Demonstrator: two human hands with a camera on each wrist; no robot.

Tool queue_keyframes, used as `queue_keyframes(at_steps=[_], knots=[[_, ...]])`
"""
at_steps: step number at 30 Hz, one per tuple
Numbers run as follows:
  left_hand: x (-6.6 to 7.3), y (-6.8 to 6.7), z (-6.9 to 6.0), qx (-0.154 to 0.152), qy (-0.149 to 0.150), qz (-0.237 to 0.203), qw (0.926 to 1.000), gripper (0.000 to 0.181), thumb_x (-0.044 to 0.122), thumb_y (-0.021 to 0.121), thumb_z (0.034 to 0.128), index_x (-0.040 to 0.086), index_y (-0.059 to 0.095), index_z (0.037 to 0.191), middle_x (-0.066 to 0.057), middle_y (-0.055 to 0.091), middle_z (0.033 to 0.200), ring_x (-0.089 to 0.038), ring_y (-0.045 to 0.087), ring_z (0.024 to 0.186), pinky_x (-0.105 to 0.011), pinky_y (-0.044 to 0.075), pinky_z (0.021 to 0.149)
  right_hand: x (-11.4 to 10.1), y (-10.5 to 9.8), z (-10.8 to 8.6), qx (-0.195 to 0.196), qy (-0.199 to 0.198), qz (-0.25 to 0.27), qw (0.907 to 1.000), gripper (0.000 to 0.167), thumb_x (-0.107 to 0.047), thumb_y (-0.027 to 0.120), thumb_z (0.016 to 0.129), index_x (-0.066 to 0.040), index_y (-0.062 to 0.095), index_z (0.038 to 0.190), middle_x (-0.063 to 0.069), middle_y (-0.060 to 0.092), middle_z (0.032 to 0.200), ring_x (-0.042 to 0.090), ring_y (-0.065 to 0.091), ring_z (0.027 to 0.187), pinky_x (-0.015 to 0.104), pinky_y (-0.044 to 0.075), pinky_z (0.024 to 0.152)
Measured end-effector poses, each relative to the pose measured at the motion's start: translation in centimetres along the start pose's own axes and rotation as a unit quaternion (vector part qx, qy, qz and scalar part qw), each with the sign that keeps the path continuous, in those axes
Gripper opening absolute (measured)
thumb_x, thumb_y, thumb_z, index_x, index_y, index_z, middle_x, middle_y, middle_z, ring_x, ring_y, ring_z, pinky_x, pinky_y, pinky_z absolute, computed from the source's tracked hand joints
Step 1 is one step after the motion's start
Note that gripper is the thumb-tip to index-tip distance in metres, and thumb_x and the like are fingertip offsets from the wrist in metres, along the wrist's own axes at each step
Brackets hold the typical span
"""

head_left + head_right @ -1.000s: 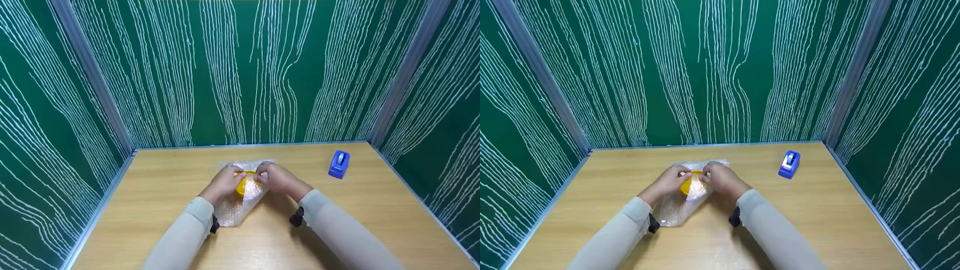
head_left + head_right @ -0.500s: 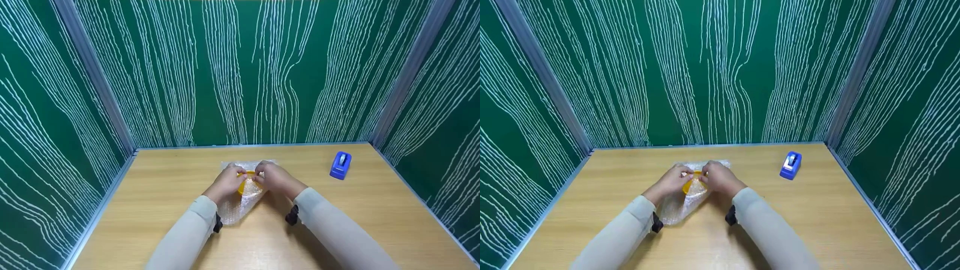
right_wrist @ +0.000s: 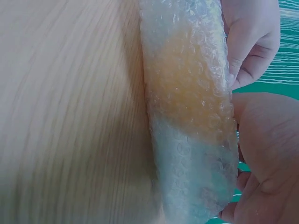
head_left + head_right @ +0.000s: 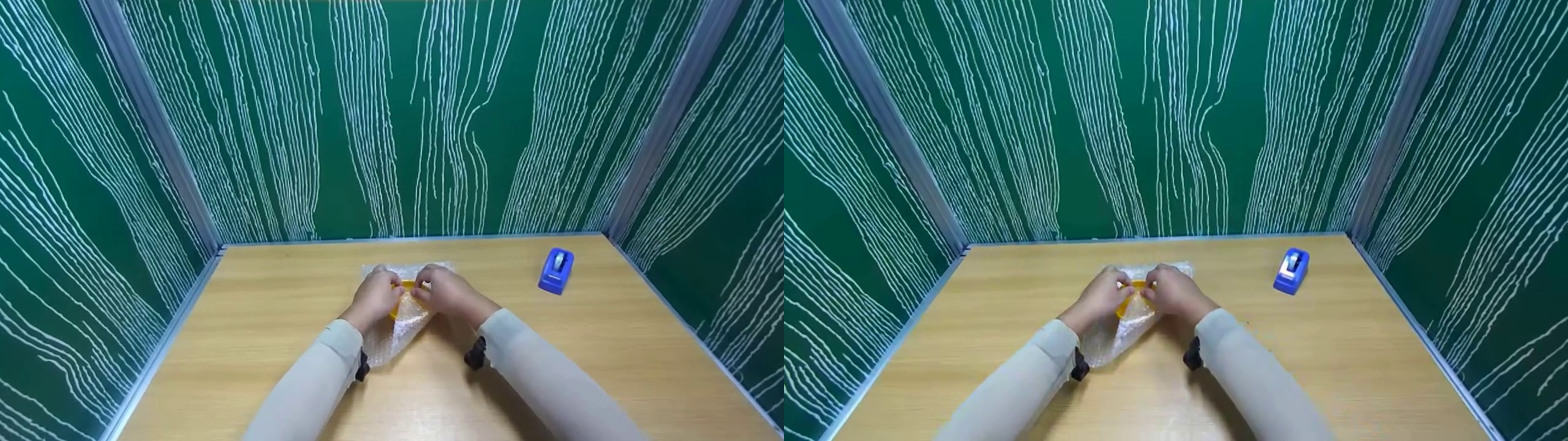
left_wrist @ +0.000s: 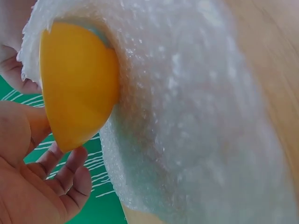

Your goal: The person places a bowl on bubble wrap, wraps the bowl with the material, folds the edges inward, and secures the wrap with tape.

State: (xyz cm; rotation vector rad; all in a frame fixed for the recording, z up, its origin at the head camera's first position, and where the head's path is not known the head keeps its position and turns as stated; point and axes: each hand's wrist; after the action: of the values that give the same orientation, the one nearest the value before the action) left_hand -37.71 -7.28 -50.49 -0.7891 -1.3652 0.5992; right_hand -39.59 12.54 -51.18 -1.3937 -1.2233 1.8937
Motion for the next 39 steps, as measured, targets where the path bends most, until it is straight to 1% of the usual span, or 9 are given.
queue_keyframes(at_steps=[6,10,13,18,22,26,31,38,39], knots=[[0.1,0.4,0.1,0.002,-0.032,-0.007,0.9995,0.012,0.019,0.076,0.1098,0.008,0.075,0.113,-0.007,0.062,0.128,-0.024,0.063,0.114,-0.04,0.063,0.114,1.1,-0.7,-0.3,0.007,0.037,0.037,0.9986,0.017,-0.031,0.075,0.111,-0.017,0.082,0.117,0.012,0.072,0.144,0.038,0.067,0.141,0.058,0.05,0.129],[0.2,0.6,0.1,0.004,-0.043,-0.011,0.999,0.01,0.018,0.077,0.1084,0.009,0.072,0.109,-0.006,0.061,0.126,-0.023,0.063,0.11,-0.039,0.063,0.113,2.4,-1.3,-0.2,0.013,0.046,0.05,0.9976,0.022,-0.031,0.072,0.112,-0.012,0.081,0.119,0.016,0.072,0.145,0.039,0.067,0.139,0.059,0.052,0.127],[0.2,0.6,0.1,0.004,-0.045,-0.006,0.999,0.009,0.017,0.078,0.1077,0.01,0.072,0.106,-0.004,0.061,0.123,-0.022,0.063,0.109,-0.04,0.062,0.115,3.5,-1.7,0.0,0.012,0.066,0.057,0.9961,0.028,-0.034,0.07,0.113,-0.01,0.08,0.123,0.017,0.071,0.149,0.039,0.066,0.141,0.06,0.05,0.128],[0.2,0.8,0.1,-0.005,-0.056,-0.016,0.9983,0.009,0.017,0.078,0.1083,0.011,0.072,0.112,-0.004,0.062,0.121,-0.022,0.064,0.111,-0.042,0.061,0.118,5.4,-2.6,0.2,0.002,0.106,0.078,0.9913,0.036,-0.037,0.068,0.114,-0.007,0.076,0.134,0.019,0.07,0.149,0.039,0.065,0.135,0.059,0.054,0.122],[0.2,0.9,0.2,-0.007,-0.071,-0.027,0.9971,0.012,0.018,0.079,0.1079,0.013,0.07,0.115,-0.003,0.062,0.121,-0.022,0.065,0.111,-0.042,0.061,0.119,6.7,-3.1,0.3,-0.005,0.108,0.071,0.9916,0.041,-0.036,0.064,0.116,-0.005,0.074,0.139,0.022,0.07,0.149,0.043,0.065,0.137,0.062,0.053,0.122],[0.2,0.9,0.2,-0.006,-0.063,-0.022,0.9978,0.011,0.019,0.08,0.1074,0.012,0.072,0.112,-0.003,0.062,0.119,-0.022,0.065,0.108,-0.04,0.063,0.115,7.9,-3.3,0.4,-0.025,0.121,0.066,0.9901,0.043,-0.035,0.06,0.118,-0.004,0.07,0.147,0.023,0.065,0.159,0.047,0.055,0.155,0.067,0.04,0.134],[0.4,0.9,0.1,-0.005,-0.048,-0.01,0.9988,0.01,0.019,0.081,0.1067,0.011,0.075,0.109,-0.003,0.062,0.119,-0.022,0.064,0.106,-0.039,0.064,0.113,8.9,-3.3,0.5,-0.043,0.148,0.076,0.9851,0.043,-0.031,0.057,0.12,-0.005,0.066,0.153,0.023,0.056,0.169,0.049,0.045,0.164,0.068,0.031,0.138],[0.4,0.6,0.3,0.002,-0.048,0.0,0.9988,0.012,0.02,0.08,0.1078,0.012,0.073,0.112,-0.003,0.063,0.12,-0.022,0.064,0.107,-0.039,0.064,0.112,9.5,-2.7,0.9,-0.045,0.12,0.034,0.9912,0.044,-0.028,0.055,0.12,-0.006,0.065,0.156,0.023,0.054,0.171,0.05,0.041,0.166,0.067,0.03,0.139],[0.3,0.6,0.2,0.006,-0.037,0.007,0.9993,0.011,0.02,0.079,0.1077,0.011,0.074,0.11,-0.003,0.064,0.121,-0.021,0.065,0.106,-0.039,0.064,0.11,9.5,-2.7,1.0,-0.047,0.111,0.021,0.9925,0.044,-0.028,0.056,0.119,-0.006,0.066,0.156,0.023,0.055,0.171,0.05,0.042,0.165,0.067,0.031,0.139]])
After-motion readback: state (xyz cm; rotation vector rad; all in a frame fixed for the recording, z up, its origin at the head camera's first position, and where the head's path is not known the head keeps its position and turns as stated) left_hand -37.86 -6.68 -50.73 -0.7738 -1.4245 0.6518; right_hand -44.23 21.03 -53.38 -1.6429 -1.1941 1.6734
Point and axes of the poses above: each hand's wrist, its own z-axis towards the middle knuckle, its own y-axis out of the palm, x = y × z
